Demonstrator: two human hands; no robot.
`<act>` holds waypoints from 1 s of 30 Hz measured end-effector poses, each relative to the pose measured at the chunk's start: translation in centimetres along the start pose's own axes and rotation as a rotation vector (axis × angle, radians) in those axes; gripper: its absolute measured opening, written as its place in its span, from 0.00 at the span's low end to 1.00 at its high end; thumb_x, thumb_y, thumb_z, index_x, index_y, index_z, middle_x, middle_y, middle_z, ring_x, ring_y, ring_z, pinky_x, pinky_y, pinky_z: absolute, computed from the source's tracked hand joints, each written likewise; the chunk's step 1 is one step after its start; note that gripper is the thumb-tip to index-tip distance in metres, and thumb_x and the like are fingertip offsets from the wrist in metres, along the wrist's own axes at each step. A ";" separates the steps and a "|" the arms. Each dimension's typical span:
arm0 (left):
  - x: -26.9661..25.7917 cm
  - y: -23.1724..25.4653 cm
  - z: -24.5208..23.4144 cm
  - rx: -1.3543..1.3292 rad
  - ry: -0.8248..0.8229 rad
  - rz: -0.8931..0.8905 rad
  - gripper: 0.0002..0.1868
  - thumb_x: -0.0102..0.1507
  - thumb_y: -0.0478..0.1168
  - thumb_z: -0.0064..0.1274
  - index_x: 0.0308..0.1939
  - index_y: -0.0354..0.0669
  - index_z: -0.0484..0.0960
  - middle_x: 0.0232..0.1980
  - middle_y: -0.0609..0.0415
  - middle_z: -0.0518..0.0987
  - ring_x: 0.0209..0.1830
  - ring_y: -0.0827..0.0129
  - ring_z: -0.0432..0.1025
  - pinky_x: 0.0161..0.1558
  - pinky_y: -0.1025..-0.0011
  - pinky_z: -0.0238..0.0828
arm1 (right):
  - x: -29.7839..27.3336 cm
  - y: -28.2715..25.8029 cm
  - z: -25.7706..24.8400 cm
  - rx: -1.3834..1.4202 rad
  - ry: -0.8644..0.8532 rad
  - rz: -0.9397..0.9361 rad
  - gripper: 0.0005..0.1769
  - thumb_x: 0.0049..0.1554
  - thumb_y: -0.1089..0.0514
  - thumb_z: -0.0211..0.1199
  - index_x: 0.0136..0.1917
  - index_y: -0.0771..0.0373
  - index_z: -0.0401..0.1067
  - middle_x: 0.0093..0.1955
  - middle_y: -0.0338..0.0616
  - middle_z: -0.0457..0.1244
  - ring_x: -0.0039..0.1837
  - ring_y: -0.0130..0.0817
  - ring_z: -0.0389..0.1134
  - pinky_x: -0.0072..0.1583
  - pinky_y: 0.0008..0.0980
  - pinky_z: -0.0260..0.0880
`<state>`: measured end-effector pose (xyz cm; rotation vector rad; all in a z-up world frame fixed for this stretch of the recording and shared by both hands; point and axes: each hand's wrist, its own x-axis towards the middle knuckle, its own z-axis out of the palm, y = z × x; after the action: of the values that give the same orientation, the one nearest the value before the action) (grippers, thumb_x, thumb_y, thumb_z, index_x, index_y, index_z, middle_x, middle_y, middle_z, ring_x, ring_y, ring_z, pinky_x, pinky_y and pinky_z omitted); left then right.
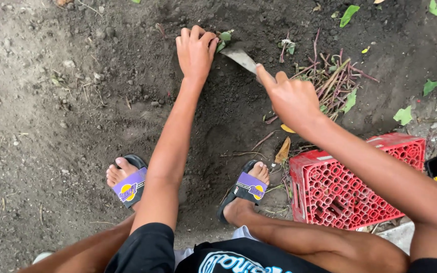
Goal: Planting sweet potato vine cuttings into the soil using a small hand tool to dig holes.
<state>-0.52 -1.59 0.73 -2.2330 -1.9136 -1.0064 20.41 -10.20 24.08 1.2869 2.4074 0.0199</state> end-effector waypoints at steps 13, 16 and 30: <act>1.1 -1.4 0.9 -0.043 -0.081 0.160 0.19 0.60 0.39 0.74 0.51 0.46 0.82 0.53 0.54 0.73 0.49 0.56 0.64 0.45 0.59 0.71 | 0.7 -0.4 4.3 -0.049 0.076 -0.026 0.44 0.48 0.71 0.58 0.77 0.54 0.58 0.37 0.43 0.63 0.22 0.33 0.63 0.22 0.34 0.57; 0.1 -1.1 1.4 -0.074 -0.132 0.139 0.14 0.62 0.39 0.69 0.49 0.41 0.85 0.44 0.52 0.78 0.43 0.56 0.66 0.44 0.61 0.69 | 0.9 -0.2 3.7 -0.003 0.028 -0.010 0.45 0.48 0.70 0.58 0.79 0.54 0.57 0.39 0.45 0.64 0.23 0.38 0.64 0.23 0.37 0.59; -1.9 0.2 -1.0 -0.365 -0.124 -0.180 0.08 0.68 0.31 0.55 0.49 0.30 0.83 0.41 0.47 0.71 0.42 0.53 0.64 0.37 0.56 0.69 | -0.3 1.2 4.2 0.053 0.056 -0.009 0.41 0.51 0.69 0.55 0.79 0.57 0.60 0.40 0.48 0.66 0.21 0.39 0.61 0.23 0.38 0.61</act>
<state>-0.87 -3.73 0.61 -2.3876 -2.1679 -1.3726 23.00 -10.50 20.61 1.3151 2.4760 -0.0106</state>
